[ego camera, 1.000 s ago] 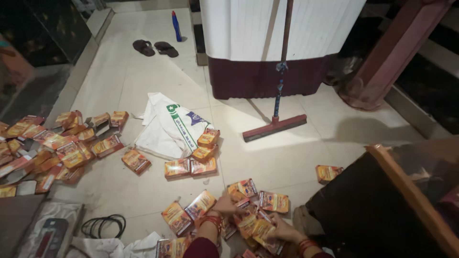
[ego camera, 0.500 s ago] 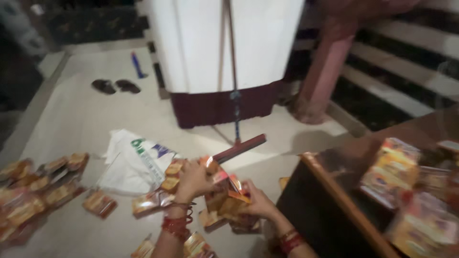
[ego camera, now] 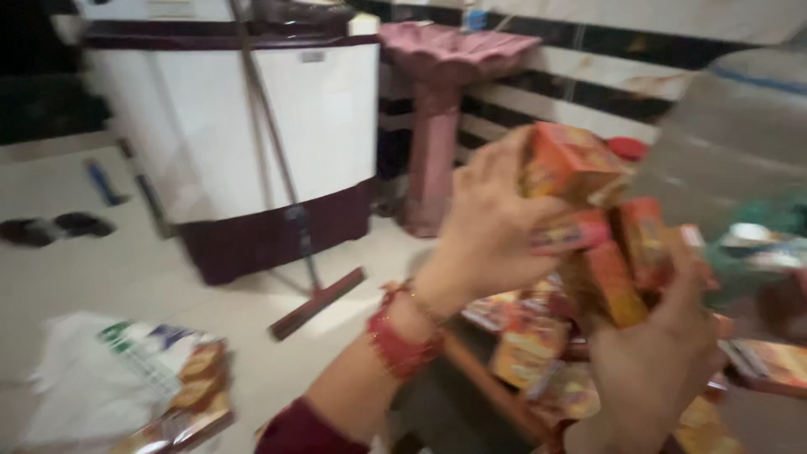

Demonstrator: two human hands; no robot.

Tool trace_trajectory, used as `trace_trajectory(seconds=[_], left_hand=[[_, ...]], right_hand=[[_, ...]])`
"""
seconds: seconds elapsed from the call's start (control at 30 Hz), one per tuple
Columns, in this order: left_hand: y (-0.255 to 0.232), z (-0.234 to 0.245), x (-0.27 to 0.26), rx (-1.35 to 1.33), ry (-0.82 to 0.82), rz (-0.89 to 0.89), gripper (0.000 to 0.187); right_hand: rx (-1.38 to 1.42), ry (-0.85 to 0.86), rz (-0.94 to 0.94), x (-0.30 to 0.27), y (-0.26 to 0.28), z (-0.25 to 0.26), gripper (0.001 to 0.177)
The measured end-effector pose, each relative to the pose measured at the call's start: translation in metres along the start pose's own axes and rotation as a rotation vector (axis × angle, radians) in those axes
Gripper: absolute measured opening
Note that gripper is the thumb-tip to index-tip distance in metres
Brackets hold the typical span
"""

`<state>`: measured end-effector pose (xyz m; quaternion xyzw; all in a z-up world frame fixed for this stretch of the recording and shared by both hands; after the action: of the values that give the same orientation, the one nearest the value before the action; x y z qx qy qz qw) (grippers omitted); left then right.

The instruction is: The person stacks small orange boxes on a table and secures them with a tape dispenser. They then gather loose boxes from the floor, place them into a white cloth bag, and proceed to pack the boxes into clear plastic bags using the tape dispenser to seal them.

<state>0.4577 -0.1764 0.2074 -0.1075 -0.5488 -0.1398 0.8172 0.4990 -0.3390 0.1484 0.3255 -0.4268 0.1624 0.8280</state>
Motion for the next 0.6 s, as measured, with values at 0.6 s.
trace_trajectory(seconds=[0.6], left_hand=[[-0.056,-0.261,-0.045,-0.638,0.757,0.055,0.091]], right_hand=[[-0.019,-0.179,-0.186,-0.012,-0.137,-0.023,0.055]])
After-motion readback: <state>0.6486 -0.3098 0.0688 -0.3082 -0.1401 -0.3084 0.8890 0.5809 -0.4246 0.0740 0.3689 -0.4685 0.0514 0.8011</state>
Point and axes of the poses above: each hand's wrist, its own x-axis towards the middle knuckle, its own z-axis out of the back of the hand, y = z × x, the point moved 9 cm from there along x, towards the middle knuckle
